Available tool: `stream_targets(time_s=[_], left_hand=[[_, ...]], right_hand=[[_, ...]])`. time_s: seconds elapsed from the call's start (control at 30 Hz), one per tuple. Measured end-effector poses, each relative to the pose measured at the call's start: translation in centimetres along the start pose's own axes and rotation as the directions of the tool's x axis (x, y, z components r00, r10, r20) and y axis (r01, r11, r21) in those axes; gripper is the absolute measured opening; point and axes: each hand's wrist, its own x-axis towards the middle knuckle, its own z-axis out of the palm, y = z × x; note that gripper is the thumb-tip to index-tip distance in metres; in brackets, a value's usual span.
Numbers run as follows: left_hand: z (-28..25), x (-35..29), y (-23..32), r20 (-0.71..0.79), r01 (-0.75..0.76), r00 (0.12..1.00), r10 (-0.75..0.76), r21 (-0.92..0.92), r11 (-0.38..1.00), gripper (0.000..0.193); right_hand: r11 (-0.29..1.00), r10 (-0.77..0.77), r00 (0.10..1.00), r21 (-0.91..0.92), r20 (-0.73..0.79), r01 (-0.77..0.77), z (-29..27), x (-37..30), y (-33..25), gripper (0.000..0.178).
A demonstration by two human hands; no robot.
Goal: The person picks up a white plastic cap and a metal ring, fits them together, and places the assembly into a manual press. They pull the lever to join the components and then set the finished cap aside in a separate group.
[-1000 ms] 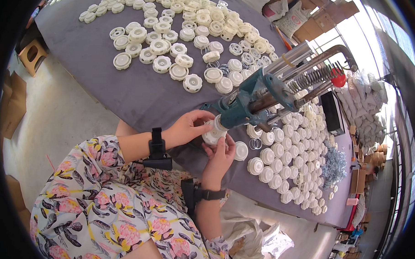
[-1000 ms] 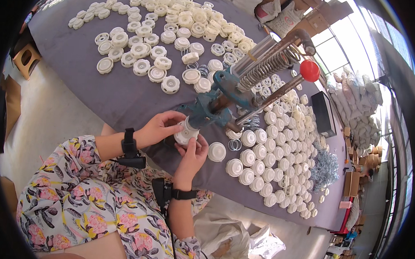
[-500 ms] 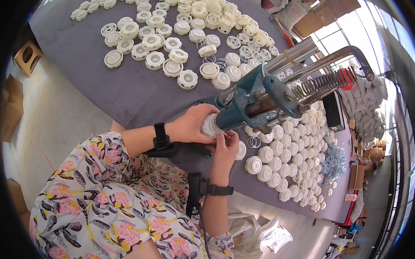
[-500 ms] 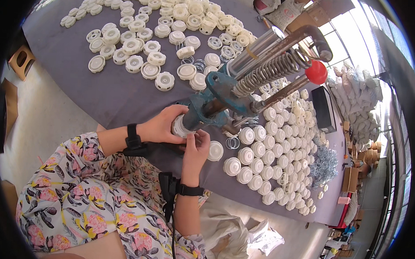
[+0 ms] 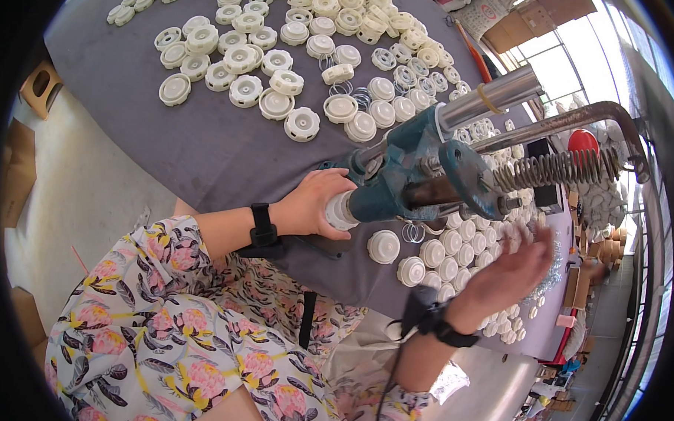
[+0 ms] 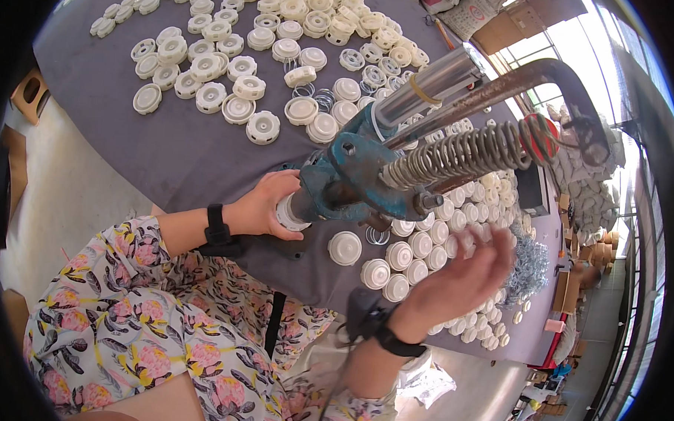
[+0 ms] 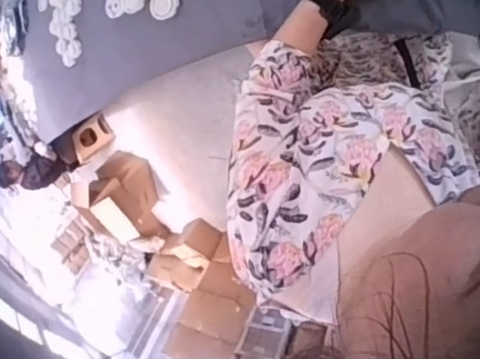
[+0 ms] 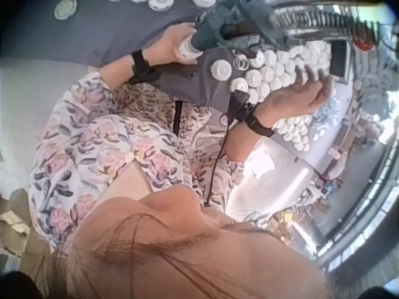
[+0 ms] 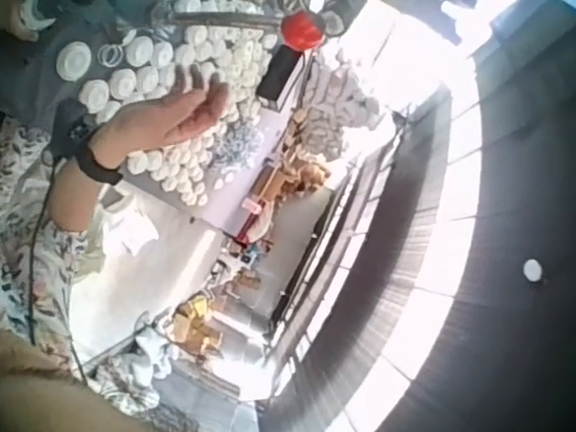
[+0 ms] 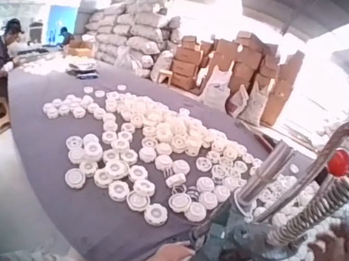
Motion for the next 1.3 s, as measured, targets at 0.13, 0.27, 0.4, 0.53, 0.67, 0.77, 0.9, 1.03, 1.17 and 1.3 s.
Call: stream_targets(time_s=[0.13,0.27,0.4,0.53,0.67,0.77,0.9,1.03,1.17,1.3], left_hand=[[-0.1,0.0,-0.1,0.003,0.001,1.0,-0.001,0.023,1.0,0.07],[0.5,0.1,0.5,-0.07,-0.019,0.997,0.026,0.087,0.996,0.068],[0.9,-0.3,0.0,-0.141,0.002,0.99,0.016,0.13,0.991,0.07],[1.2,-0.7,-0.4,-0.165,0.042,0.986,-0.018,0.143,0.989,0.071],[1.3,-0.8,-0.8,-0.168,0.082,0.984,-0.067,0.084,0.993,0.07],[1.4,-0.5,-0.7,-0.13,0.102,0.987,-0.096,0.038,0.994,0.069],[1.6,-0.4,-1.1,-0.126,0.104,0.987,-0.096,0.052,0.993,0.069],[2.2,-0.5,-2.1,-0.145,0.088,0.986,-0.078,0.062,0.994,0.07],[2.6,-0.8,-2.5,-0.139,0.085,0.987,-0.076,0.064,0.994,0.071],[2.3,-0.7,-1.7,-0.078,0.084,0.994,-0.076,0.111,0.99,0.077]], right_hand=[[0.87,-0.413,0.882,-0.188,0.228,0.456,4.2,6.3,-2.3,0.034],[0.678,-0.304,0.777,-0.447,0.551,0.583,5.2,11.4,-3.4,0.031],[0.882,-0.143,0.871,-0.339,0.47,0.328,6.5,10.4,-4.5,0.023],[0.562,-0.635,0.626,-0.286,0.452,0.776,4.4,4.7,-6.5,0.01],[0.914,-0.26,0.883,0.393,0.391,0.095,-1.2,-5.7,-7.7,0.051],[0.975,-0.109,0.915,0.22,0.388,0.022,-4.0,-13.0,-6.1,0.029],[0.934,0.357,0.891,-0.094,0.281,-0.344,-5.5,-19.1,-4.7,0.033],[0.961,0.11,0.956,-0.273,0.272,-0.032,-4.1,-17.6,-3.5,0.05],[0.568,0.789,0.429,-0.256,0.441,-0.782,-3.5,-15.6,-5.7,0.049],[0.712,0.701,0.586,-0.434,0.405,-0.551,-4.6,-19.4,0.8,0.03]])
